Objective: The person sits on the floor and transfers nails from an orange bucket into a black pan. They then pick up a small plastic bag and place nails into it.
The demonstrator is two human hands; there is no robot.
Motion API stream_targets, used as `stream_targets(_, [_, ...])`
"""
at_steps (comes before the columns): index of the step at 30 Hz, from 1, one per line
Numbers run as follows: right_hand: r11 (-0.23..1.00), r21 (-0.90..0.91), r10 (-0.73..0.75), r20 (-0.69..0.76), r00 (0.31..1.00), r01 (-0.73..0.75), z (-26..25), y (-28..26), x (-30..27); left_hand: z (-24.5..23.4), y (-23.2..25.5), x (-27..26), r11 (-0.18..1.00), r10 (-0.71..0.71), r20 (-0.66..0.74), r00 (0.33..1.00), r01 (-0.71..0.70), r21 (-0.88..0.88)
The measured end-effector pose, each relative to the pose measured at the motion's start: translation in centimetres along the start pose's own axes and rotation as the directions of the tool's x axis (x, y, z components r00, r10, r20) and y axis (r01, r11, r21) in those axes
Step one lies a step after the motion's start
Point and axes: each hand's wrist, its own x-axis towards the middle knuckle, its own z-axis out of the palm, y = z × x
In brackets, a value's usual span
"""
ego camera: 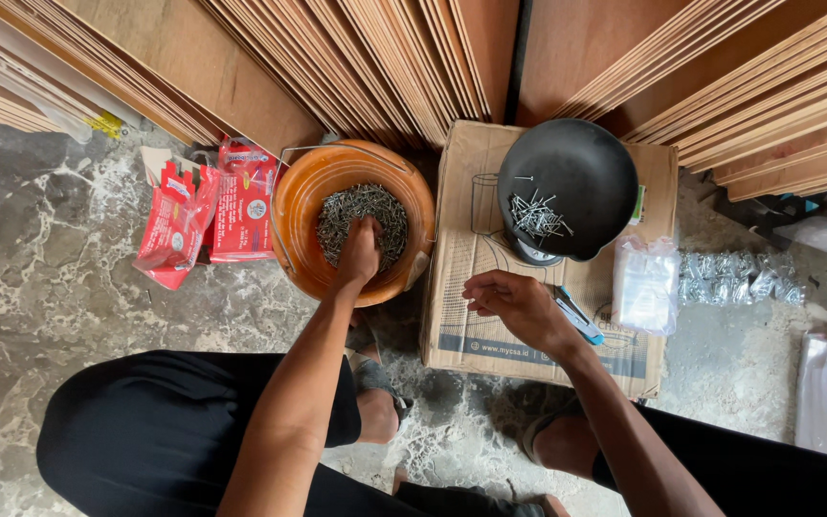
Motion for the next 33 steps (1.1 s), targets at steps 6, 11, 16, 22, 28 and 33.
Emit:
stream_targets(6, [0.997, 0.007, -0.076, -0.019, 0.997, 0.076, -0.5, -2.2, -1.1, -0.3, 3.5, 2.1, 0.990, 0.097, -0.264, 0.960, -0.120, -0.074])
stream_targets(11, [0.963, 0.122, -0.205, -0.241, 0.948, 0.240, -2.9, -4.2, -1.3, -2.4, 14.5, 1.1, 0.929, 0.248, -0.357, 0.901, -0.325, -0.176])
stream_targets(16, [0.937, 0.180, -0.212, -0.387, 0.897, 0.299, -5.0, -5.3, -0.1, -0.7, 23.4, -1.9, 0.813, 0.407, -0.334, 0.850, -0.504, -0.292])
stream_targets(22, [0.898, 0.420, 0.026, -0.352, 0.936, 0.134, -6.2, -4.4, 0.2, 1.7, 25.5, -2.9, 0.813, 0.574, -0.135, 0.808, -0.582, -0.025])
stream_targets(28, [0.836, 0.540, 0.107, -0.340, 0.934, 0.101, -7.4, -2.7, 0.9, 1.9, 25.0, -2.7, 0.777, 0.618, -0.129, 0.775, -0.628, -0.046])
stream_targets(33, [0.852, 0.486, 0.039, -0.429, 0.903, 0.194, -8.0, -1.8, 1.6, -0.9, 22.9, -1.2, 0.837, 0.474, -0.331, 0.816, -0.534, -0.118])
